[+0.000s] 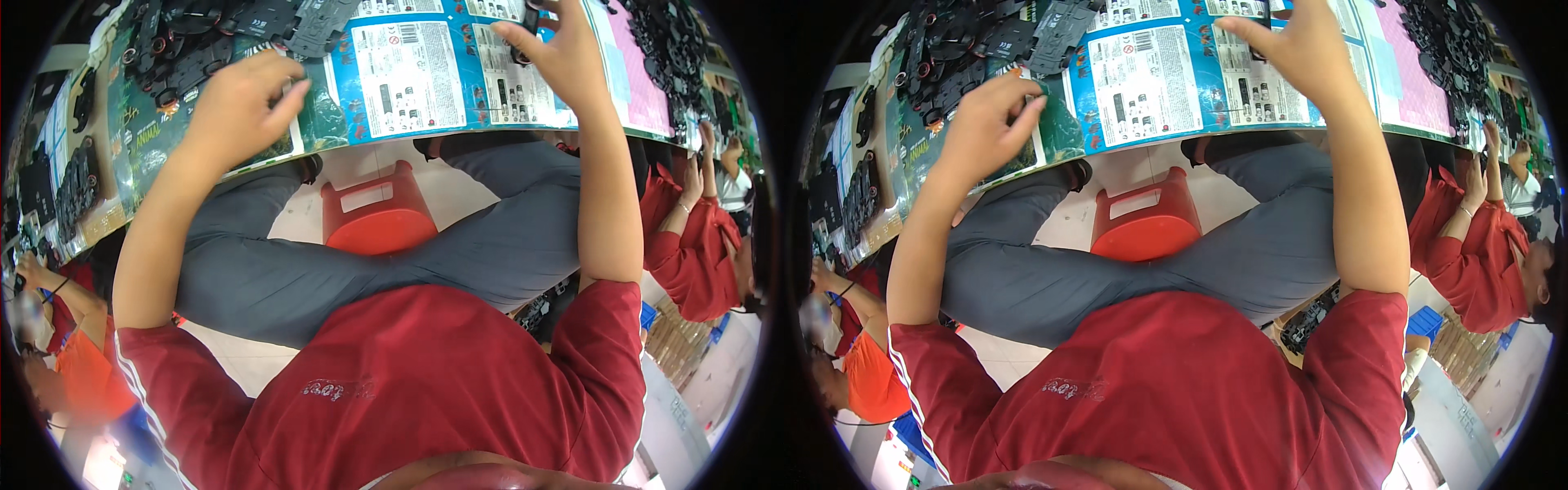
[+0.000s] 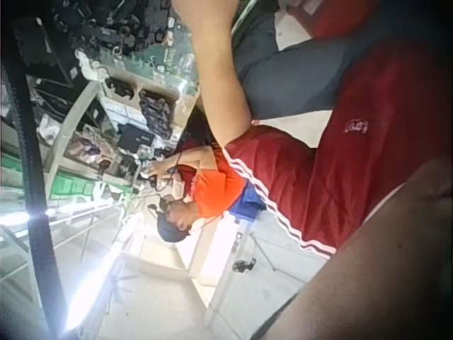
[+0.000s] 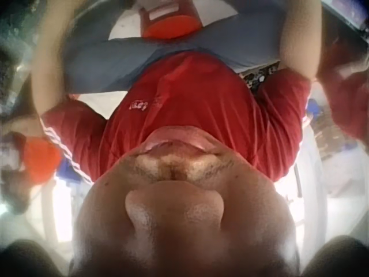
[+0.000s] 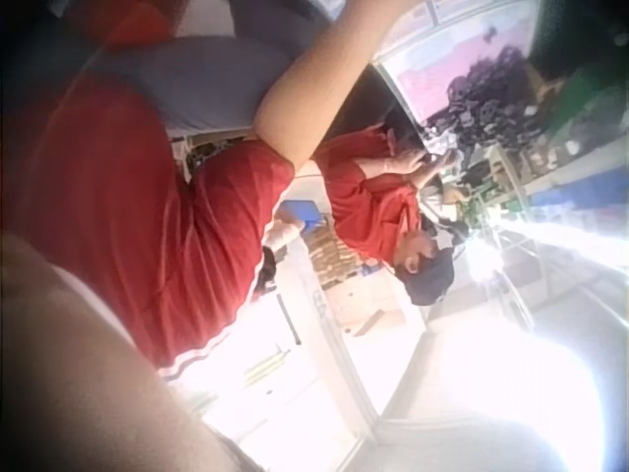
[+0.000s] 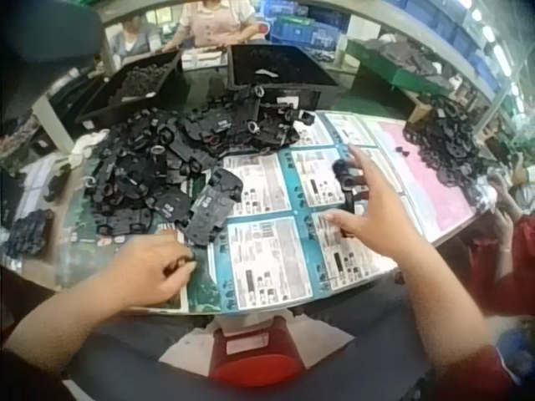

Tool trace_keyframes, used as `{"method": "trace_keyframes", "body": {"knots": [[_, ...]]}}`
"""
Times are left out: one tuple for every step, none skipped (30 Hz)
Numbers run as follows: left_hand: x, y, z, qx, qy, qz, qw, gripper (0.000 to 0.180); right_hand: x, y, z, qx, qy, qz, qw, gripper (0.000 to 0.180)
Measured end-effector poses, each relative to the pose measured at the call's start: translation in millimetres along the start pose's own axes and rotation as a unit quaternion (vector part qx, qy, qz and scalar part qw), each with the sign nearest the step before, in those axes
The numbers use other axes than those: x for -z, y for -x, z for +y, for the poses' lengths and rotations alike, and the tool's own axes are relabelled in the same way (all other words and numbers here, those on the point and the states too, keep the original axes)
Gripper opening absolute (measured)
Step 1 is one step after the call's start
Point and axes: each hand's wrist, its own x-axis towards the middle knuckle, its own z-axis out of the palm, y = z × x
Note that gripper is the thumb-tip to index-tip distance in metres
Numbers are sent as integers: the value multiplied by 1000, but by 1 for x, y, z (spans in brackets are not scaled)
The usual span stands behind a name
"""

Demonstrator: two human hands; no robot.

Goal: The person assembles toy cars by picking up chassis and components from the table, fitting parts together by hand, and placing the assembled toy car chassis back onto the table.

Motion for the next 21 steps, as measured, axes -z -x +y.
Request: {"method": "trace_keyframes", "body": {"knots": [[-11, -3, 2, -23, -3, -3, 1000, 13, -4, 2, 3, 6, -28, -7, 1000, 100], [-18, -5, 5, -37, -37, -21, 998, 13, -9, 5, 8, 29, 2, -22, 999, 96], [-25, -4, 5, -38, -34, -23, 998, 13, -12, 7, 8, 52, 31, -37, 998, 91], [-30, -3, 6, -49, -46, -1, 998, 14, -11, 7, 6, 49, 31, -38, 998, 91], [-33, -3, 6, -60, -58, 20, 996, 14, -9, 8, 2, 62, 39, -80, 994, 85], [-33, -3, 3, -41, -52, 4, 998, 16, -9, 8, -2, 73, 45, -120, 989, 80], [-33, -4, 3, -41, -52, 2, 998, 16, -11, 8, -2, 72, 44, -120, 989, 80], [-34, -4, 3, -41, -46, 14, 998, 16, -12, 9, -1, 66, 51, -119, 989, 76], [-34, -3, 3, -41, -41, 25, 998, 16, -15, 10, -5, 61, 57, -117, 990, 73], [-34, -3, 3, -41, -43, 22, 998, 16, -14, 9, -10, 59, 54, -116, 990, 73], [-33, -3, 3, -36, -47, 15, 998, 16, -11, 7, -19, 31, 25, -142, 989, 69], [-33, -5, 4, -33, -51, 9, 998, 17, -7, 6, -24, 1, -2, -165, 986, 66], [-33, -5, 4, -36, -52, 8, 998, 17, -9, 8, -18, 0, -3, -163, 987, 66], [-33, -5, 5, -31, -53, 6, 998, 17, -15, 10, -7, 63, 27, -171, 983, 60], [-33, -5, 5, -25, -54, 5, 998, 17, -16, 11, -5, 126, 57, -179, 974, 55], [-33, -5, 5, -27, -54, 4, 998, 17, -18, 13, -9, 99, 34, -174, 979, 46], [-33, -5, 6, -27, -56, 6, 998, 17, -18, 13, -10, 98, 35, -173, 979, 46], [-33, -4, 5, -28, -57, 8, 998, 17, -20, 13, -10, 98, 37, -178, 978, 46], [-33, -4, 5, -29, -57, 8, 998, 17, -20, 13, -10, 99, 39, -184, 977, 46], [-33, -4, 5, -30, -56, 11, 998, 17, -21, 14, -10, 98, 41, -182, 977, 46], [-33, -5, 6, -30, -56, 18, 998, 17, -20, 15, -9, 116, 39, -156, 980, 45]]}}
